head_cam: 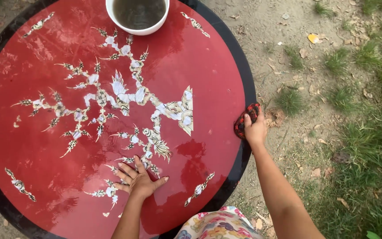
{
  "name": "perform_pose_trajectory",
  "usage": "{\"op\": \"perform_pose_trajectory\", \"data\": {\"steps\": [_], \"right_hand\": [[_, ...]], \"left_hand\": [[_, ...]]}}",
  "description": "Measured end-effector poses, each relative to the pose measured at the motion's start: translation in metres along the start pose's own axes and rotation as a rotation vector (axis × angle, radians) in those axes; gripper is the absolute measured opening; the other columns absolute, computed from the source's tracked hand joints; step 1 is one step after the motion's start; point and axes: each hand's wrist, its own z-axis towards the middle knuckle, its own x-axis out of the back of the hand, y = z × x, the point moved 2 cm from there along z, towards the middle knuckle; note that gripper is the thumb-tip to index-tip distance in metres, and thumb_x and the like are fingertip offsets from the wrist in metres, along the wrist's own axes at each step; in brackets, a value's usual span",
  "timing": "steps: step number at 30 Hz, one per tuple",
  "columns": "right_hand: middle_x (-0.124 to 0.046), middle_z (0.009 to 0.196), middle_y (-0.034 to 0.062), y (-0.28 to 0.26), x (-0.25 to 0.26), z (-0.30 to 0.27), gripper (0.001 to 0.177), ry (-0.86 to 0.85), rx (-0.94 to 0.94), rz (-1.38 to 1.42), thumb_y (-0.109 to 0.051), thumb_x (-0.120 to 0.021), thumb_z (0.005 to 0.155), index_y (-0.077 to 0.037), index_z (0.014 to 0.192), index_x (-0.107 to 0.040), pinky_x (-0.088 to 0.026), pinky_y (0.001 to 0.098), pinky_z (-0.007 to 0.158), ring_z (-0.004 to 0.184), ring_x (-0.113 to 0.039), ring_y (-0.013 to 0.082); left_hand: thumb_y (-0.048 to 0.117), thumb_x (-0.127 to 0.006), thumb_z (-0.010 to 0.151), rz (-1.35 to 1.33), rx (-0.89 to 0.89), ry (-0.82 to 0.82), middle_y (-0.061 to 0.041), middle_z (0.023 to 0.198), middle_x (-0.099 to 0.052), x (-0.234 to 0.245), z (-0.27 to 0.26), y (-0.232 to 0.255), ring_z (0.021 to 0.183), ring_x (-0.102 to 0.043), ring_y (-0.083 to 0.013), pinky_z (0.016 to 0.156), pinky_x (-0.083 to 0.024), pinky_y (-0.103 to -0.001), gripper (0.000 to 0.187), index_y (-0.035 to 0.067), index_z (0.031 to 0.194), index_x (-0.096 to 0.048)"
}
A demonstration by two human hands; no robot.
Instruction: Cleaning a round red table with a cloth and a bowl of water
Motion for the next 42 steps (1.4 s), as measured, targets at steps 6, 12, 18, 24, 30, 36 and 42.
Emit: {"op": "perform_pose_trajectory", "data": {"steps": [6,12,18,24,30,36,42], "right_hand": [[-0.059,0.141,0.0222,0.038,-0.005,-0.114,0.069,-0.030,-0.259,0.159,-0.050,-0.060,0.102,-0.019,0.159,-0.038,-0.046,0.0537,0.111,0.132,-0.056,0.0409],[-0.040,0.157,0.0230,0.074,-0.035,-0.270,0.085,-0.065,-0.282,0.198,-0.050,-0.060,0.095,-0.009,0.161,-0.026,-0.036,0.0514,0.117,0.144,-0.041,0.0406],[-0.041,0.152,0.0256,0.069,-0.019,-0.256,0.086,-0.092,-0.062,-0.238,-0.063,-0.054,0.091,-0.018,0.159,-0.030,-0.048,0.0625,0.101,0.122,-0.056,0.0489],[-0.048,0.158,0.0146,0.016,-0.059,-0.155,0.065,0.174,0.382,-0.482,-0.064,-0.045,0.097,-0.026,0.149,-0.056,-0.024,0.0633,0.117,0.150,-0.033,0.0419],[-0.070,0.124,0.0063,-0.105,-0.133,-0.235,0.053,0.208,0.772,-0.449,-0.054,-0.062,0.085,-0.023,0.127,-0.071,-0.037,0.0621,0.104,0.133,-0.050,0.0406],[-0.062,0.143,0.0043,-0.067,-0.153,-0.369,0.043,-0.006,1.155,-0.169,-0.053,-0.073,0.083,-0.025,0.116,-0.074,-0.027,0.0644,0.113,0.139,-0.047,0.0363],[-0.054,0.153,0.0075,-0.064,-0.102,-0.259,0.054,0.084,0.707,-0.488,-0.063,-0.051,0.093,-0.025,0.125,-0.070,-0.028,0.0693,0.114,0.144,-0.042,0.0422]], "left_hand": [[0.072,-0.087,0.069,-0.160,-0.149,0.202,-0.033,0.163,0.028,0.001,-0.019,-0.002,0.148,0.027,-0.0546,0.105,0.018,-0.081,0.152,0.023,0.163,0.022],[0.079,-0.078,0.070,-0.149,-0.181,0.183,-0.032,0.158,0.039,-0.008,-0.012,-0.010,0.144,0.039,-0.0513,0.105,0.021,-0.077,0.148,0.027,0.161,0.026],[0.077,-0.066,0.080,-0.037,-0.379,0.301,-0.018,0.166,0.032,-0.035,0.003,-0.059,0.152,0.031,-0.0415,0.117,0.012,-0.064,0.117,0.038,0.163,0.006],[0.054,-0.075,0.086,-0.063,-0.697,0.388,-0.001,0.174,0.002,-0.046,0.021,-0.136,0.160,0.008,-0.0248,0.126,-0.003,-0.049,0.097,0.028,0.162,-0.022],[0.052,-0.076,0.088,0.046,-0.706,0.307,0.000,0.174,0.007,-0.040,0.006,-0.150,0.160,0.009,-0.0253,0.126,0.004,-0.046,0.102,0.029,0.164,-0.012],[0.069,-0.075,0.083,0.183,-0.724,0.500,-0.010,0.172,0.000,-0.041,0.039,-0.177,0.158,0.001,-0.0274,0.125,-0.003,-0.045,0.120,0.015,0.164,-0.004],[0.087,-0.052,0.084,0.230,-0.501,0.462,-0.014,0.172,0.012,-0.018,0.048,-0.229,0.158,0.011,-0.0310,0.123,0.004,-0.054,0.125,0.012,0.164,0.008]]}}
